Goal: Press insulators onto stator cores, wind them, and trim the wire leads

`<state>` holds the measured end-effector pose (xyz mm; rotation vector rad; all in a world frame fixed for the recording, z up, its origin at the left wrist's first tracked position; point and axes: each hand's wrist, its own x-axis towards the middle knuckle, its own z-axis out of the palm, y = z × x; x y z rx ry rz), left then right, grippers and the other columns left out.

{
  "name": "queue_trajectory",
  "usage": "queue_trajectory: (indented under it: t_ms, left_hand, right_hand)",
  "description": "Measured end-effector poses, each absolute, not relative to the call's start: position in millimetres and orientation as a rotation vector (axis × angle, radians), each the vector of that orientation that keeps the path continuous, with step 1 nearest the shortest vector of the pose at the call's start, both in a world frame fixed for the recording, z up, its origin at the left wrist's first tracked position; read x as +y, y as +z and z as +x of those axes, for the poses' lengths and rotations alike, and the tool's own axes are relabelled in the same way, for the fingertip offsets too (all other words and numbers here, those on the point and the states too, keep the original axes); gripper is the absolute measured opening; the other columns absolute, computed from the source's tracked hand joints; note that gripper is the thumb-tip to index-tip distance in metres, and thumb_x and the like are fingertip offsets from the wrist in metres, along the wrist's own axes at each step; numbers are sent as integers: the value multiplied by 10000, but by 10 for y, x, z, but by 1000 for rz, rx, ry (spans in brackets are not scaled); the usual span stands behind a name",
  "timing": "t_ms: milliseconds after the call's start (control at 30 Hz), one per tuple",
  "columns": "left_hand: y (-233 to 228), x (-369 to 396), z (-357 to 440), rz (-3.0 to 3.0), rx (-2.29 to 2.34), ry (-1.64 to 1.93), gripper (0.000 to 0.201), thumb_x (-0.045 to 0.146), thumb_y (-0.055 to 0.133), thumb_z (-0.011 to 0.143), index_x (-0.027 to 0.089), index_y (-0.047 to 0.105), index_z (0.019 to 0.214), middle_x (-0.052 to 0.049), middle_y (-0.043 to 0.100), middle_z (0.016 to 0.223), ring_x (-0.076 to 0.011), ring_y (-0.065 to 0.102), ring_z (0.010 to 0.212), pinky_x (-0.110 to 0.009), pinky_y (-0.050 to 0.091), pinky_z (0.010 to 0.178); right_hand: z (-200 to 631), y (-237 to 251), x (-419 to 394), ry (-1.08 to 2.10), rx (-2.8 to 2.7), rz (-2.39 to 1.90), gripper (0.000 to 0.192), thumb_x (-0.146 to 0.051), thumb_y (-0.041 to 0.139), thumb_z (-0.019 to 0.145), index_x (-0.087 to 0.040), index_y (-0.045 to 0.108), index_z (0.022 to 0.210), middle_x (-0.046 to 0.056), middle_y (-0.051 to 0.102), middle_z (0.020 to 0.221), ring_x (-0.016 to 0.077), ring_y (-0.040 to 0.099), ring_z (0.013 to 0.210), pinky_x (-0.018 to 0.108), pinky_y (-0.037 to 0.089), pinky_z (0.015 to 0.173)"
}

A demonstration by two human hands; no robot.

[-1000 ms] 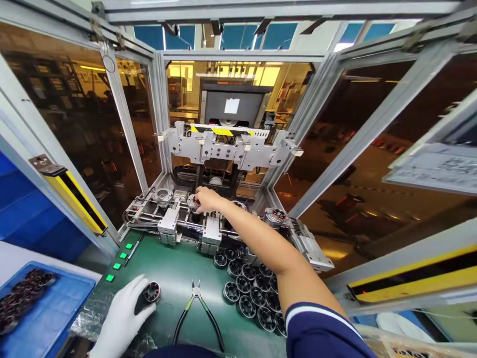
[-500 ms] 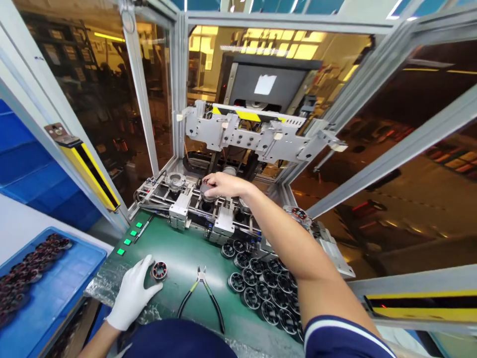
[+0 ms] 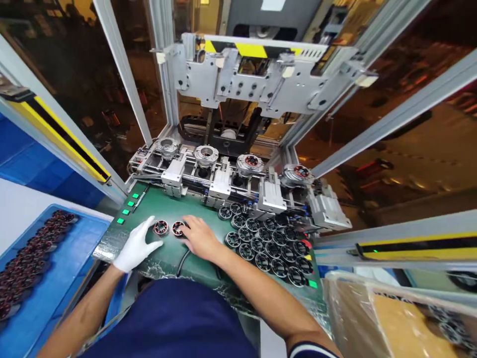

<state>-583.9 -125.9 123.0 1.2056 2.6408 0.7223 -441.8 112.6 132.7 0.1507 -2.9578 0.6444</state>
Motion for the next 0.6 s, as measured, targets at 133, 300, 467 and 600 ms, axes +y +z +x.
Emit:
queue_trajectory:
  t_ms: [133,300,467,600]
  left_hand:
    - [1852,-1152,-6133,1306,2655,779,700,534,616,858,197,401,1432,-109,592,1385,-255,560,1288,-422,446,1102]
    - [2850,237,-6289,1992,2598,529,776,596,641,820,161,443,1430,-159,579,1380,-341,475,1339,-503,368,1130]
    - [3195,1871,-6019,2269,2365,56,720,461,754,763,204,517,1393,-170,421,1515,-421,198,1470,-599,270,1136]
    - [3158,2620,-5991,2189,2243,-181,536,472,801,712,201,685,1159,-160,388,1540,-460,264,1433,-656,339,1069]
  right_hand:
    - [-3844,1253,1599,575,-2761,-148,339,-340,598,940,-115,640,1191,190,501,1375,322,409,1351,538,377,1122]
    - [-3598,1070,1891,535,-2649,-286,312,-360,668,891,-113,676,1081,171,544,1330,303,465,1303,503,407,1103]
    - [-3690,1078,1879,549,-2600,-317,335,-368,730,839,-128,685,1070,134,559,1326,276,477,1294,452,407,1110]
    - [-3711,1088,1875,566,-2562,-342,361,-406,758,810,-140,696,1046,115,580,1296,263,498,1265,427,425,1091]
